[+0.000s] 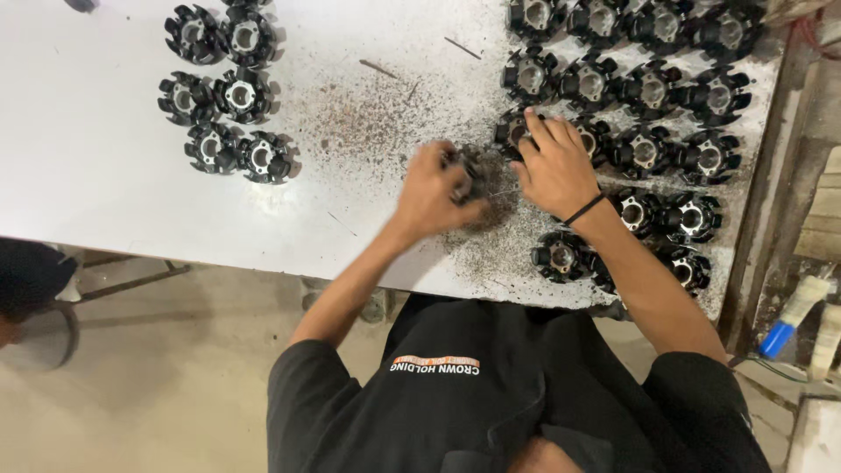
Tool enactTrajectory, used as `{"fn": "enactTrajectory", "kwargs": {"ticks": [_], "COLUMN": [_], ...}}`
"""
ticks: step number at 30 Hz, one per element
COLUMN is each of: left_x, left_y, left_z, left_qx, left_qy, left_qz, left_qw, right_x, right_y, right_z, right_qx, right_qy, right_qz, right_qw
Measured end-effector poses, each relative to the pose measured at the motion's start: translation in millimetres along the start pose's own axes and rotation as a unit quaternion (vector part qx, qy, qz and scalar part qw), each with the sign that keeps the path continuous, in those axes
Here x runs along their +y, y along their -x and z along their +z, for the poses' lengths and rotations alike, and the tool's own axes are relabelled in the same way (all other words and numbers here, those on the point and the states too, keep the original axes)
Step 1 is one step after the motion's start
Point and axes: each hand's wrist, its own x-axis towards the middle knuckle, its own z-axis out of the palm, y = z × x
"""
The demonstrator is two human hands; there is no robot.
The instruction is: The person arranges black splined rotor hubs on a workbench, then uses a heated blue-handled tool to press into the center bore of each hub one at a time, working through the rows of parts laid out on the bench.
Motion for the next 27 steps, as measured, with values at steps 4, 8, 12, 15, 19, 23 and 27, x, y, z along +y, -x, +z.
{"fn": "enactTrajectory", "kwargs": {"ticks": [4, 8, 12, 15, 19, 23, 27], "left_x": [47, 18, -9, -19, -29, -68, -133], "left_y": [17, -3, -43, -65, -67, -36, 35], "left_z": [30, 32, 37, 49, 48, -22, -109], "left_qx": [-0.076, -0.083, -0.015, -0.048, -0.097, 0.015, 0.182], "left_qy": [0.016, 0.134, 0.054, 0.021, 0.029, -0.152, -0.372], "left_qz": [0.065, 0.132, 0.069, 0.119, 0.113, -0.039, -0.265], "left_qw": [0.995, 0.979, 0.996, 0.992, 0.988, 0.987, 0.871], "right_x": [-4, -40, -65, -69, -75, -78, -63], "right_y": [10, 55, 71, 60, 51, 71, 79], "right_z": [-13, -25, -20, -15, -19, -34, -36], "right_qx": [-0.016, -0.002, 0.027, 0.023, 0.025, 0.059, 0.057], "right_qy": [0.012, -0.069, -0.071, -0.039, 0.006, -0.034, -0.022], "right_qz": [-0.007, -0.011, 0.025, 0.062, 0.087, 0.067, 0.061], "right_qw": [1.000, 0.998, 0.997, 0.997, 0.996, 0.995, 0.996]}}
